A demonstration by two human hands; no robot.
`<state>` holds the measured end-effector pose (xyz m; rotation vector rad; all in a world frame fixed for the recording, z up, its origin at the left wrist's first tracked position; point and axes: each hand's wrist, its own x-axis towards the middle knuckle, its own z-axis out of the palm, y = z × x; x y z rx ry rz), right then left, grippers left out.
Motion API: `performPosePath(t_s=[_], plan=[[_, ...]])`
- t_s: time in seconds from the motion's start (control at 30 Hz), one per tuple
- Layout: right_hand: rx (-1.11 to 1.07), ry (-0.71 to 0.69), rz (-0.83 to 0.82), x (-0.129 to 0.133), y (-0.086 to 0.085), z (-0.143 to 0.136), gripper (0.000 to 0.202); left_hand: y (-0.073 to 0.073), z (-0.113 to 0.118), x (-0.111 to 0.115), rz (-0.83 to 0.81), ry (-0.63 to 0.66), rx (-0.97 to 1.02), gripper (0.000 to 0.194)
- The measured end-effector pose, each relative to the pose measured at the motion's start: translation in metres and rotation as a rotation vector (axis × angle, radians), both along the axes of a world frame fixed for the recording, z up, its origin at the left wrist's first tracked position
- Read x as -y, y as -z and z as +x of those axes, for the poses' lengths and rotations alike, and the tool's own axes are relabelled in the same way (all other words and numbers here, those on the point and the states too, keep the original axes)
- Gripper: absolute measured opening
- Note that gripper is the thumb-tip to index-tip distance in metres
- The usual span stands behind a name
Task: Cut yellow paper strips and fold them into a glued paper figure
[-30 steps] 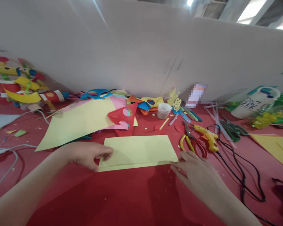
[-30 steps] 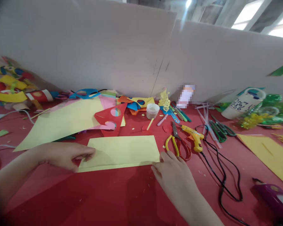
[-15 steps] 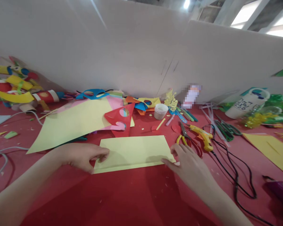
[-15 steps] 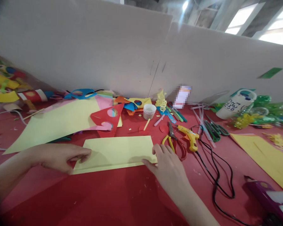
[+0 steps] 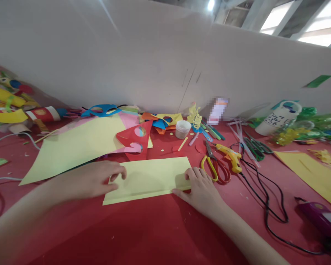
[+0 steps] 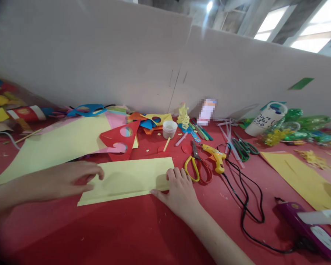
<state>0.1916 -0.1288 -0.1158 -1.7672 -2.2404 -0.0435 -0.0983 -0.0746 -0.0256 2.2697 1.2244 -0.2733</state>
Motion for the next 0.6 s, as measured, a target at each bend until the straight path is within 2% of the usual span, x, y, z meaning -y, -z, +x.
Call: performPosePath(t_s=[0.07, 0.1, 0.17, 0.27, 0.33, 0.47, 0.6], plan=[[-0.015, 0.008, -0.023, -0.001, 0.001, -0.001, 0.047, 0.009, 0.024, 0.013, 0.151, -0.043, 0.134, 0.023], [-0.025, 0.016, -0.034, -0.001, 0.001, -0.001, 0.047, 0.017, 0.036, 0.022, 0.18, -0.012, 0.206, 0.026], [-0.046, 0.03, -0.051, -0.002, 0.002, -0.002, 0.046, 0.037, 0.057, 0.039, 0.189, 0.175, 0.298, 0.032], [-0.076, 0.028, -0.06, -0.002, 0.002, -0.001, 0.041, 0.066, 0.071, 0.058, 0.308, 0.276, 0.294, 0.043], [-0.109, 0.007, -0.082, -0.002, -0.001, 0.002, 0.036, 0.077, 0.071, 0.063, 0.388, 0.291, 0.249, 0.045], [-0.165, -0.016, -0.178, -0.002, -0.011, 0.013, 0.028, 0.084, 0.067, 0.061, 0.472, 0.323, 0.192, 0.045], [-0.111, 0.012, -0.212, -0.002, -0.023, 0.023, 0.024, 0.085, 0.065, 0.059, 0.551, 0.342, 0.187, 0.045]])
